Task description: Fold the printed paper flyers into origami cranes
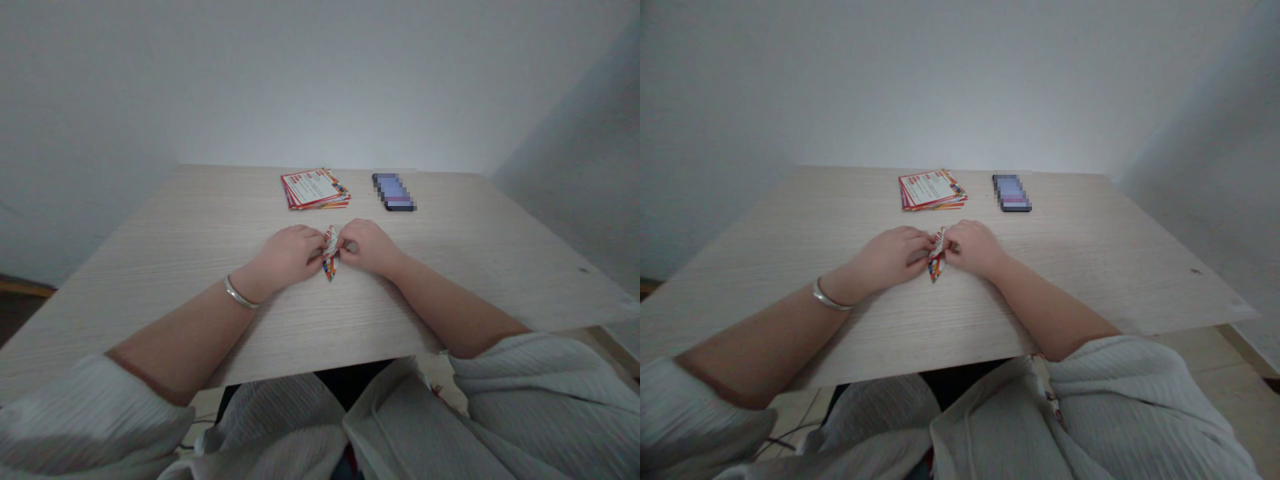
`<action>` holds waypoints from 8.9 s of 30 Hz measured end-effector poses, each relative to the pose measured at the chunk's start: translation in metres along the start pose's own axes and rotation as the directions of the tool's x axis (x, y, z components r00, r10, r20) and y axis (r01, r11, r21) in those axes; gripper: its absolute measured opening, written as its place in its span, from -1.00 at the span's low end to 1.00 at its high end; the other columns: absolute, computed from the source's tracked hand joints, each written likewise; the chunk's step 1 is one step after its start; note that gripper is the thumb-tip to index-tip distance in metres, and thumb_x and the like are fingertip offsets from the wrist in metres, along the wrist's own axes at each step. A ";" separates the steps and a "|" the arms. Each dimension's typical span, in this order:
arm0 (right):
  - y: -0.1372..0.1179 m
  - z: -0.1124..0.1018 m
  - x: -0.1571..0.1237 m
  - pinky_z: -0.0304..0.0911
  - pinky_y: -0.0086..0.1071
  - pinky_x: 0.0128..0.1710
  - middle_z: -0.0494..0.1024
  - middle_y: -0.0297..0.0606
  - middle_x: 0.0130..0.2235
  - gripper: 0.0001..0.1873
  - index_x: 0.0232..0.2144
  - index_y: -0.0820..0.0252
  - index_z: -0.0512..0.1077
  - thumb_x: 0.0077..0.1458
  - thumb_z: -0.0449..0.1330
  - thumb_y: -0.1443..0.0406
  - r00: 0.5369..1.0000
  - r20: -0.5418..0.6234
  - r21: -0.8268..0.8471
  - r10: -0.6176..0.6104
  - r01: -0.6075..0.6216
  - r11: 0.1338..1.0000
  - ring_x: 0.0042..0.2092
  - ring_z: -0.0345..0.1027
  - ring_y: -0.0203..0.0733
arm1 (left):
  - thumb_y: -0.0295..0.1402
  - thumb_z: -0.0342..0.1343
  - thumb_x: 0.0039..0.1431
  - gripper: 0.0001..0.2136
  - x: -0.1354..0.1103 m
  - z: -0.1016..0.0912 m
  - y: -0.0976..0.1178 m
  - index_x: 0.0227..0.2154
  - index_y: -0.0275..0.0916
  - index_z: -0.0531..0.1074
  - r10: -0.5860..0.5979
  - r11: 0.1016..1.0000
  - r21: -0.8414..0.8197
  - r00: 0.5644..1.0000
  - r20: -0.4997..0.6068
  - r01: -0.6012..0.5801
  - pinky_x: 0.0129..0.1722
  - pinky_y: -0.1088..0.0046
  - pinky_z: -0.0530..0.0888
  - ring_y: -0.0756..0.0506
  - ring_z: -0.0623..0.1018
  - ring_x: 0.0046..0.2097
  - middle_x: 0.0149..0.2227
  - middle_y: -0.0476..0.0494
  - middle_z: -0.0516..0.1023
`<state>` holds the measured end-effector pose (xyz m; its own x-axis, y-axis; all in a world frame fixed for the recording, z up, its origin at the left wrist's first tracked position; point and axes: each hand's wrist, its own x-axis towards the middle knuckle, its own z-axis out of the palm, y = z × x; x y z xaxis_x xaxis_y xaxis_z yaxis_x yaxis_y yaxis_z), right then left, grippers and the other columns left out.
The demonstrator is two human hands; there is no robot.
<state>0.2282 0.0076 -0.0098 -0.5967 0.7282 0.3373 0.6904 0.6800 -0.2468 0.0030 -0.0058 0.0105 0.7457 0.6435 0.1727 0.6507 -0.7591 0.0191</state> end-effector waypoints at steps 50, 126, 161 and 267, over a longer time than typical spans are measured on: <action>-0.018 -0.005 0.006 0.16 -0.27 -0.16 0.65 -0.05 -0.15 -0.76 -0.21 0.26 0.58 0.38 0.20 0.21 0.986 0.133 -0.155 0.099 -0.078 0.985 -0.14 0.48 -0.06 | -0.41 0.04 0.36 -0.81 0.009 0.022 -0.008 -0.30 -0.29 0.55 -0.116 0.974 -0.205 0.988 -0.102 0.093 0.17 0.14 0.49 -0.22 0.56 0.00 -0.15 -0.29 0.61; -0.022 -0.006 0.002 0.23 -0.23 -0.02 0.71 -0.15 -0.12 -0.79 -0.23 0.18 0.66 0.31 0.23 0.24 0.976 0.033 -0.120 0.217 -0.212 0.970 -0.06 0.53 -0.06 | -0.36 0.01 0.43 -0.75 0.010 0.019 -0.001 -0.09 -0.30 0.59 -0.082 0.996 -0.053 0.994 -0.077 0.078 0.09 0.14 0.51 -0.25 0.59 -0.01 -0.08 -0.26 0.66; -0.011 -0.006 0.002 0.03 0.05 0.34 0.71 -0.21 0.04 -0.79 -0.17 0.06 0.71 0.32 0.28 0.16 0.986 0.056 -0.085 0.159 -0.154 0.984 0.10 0.52 -0.01 | -0.28 -0.19 0.51 -0.50 0.006 0.027 -0.007 0.38 -0.29 0.32 -0.160 0.987 -0.018 0.985 0.057 0.162 0.39 -0.05 0.28 -0.38 0.30 0.44 0.41 -0.27 0.37; -0.014 -0.012 -0.002 0.35 -0.21 -0.08 0.68 -0.08 -0.20 -0.86 -0.27 0.23 0.63 0.15 0.24 0.37 0.990 0.110 -0.137 -0.087 0.101 0.985 -0.10 0.47 -0.01 | -0.41 0.18 0.26 -0.92 0.006 -0.001 0.007 -0.30 -0.27 0.57 0.015 0.996 0.093 0.998 -0.057 -0.010 -0.08 0.18 0.50 -0.25 0.58 -0.14 -0.25 -0.25 0.62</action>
<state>0.2249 -0.0040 0.0040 -0.6957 0.6715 0.2551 0.6758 0.7322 -0.0843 0.0116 -0.0075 0.0126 0.7460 0.6254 0.2287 0.6539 -0.7530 -0.0741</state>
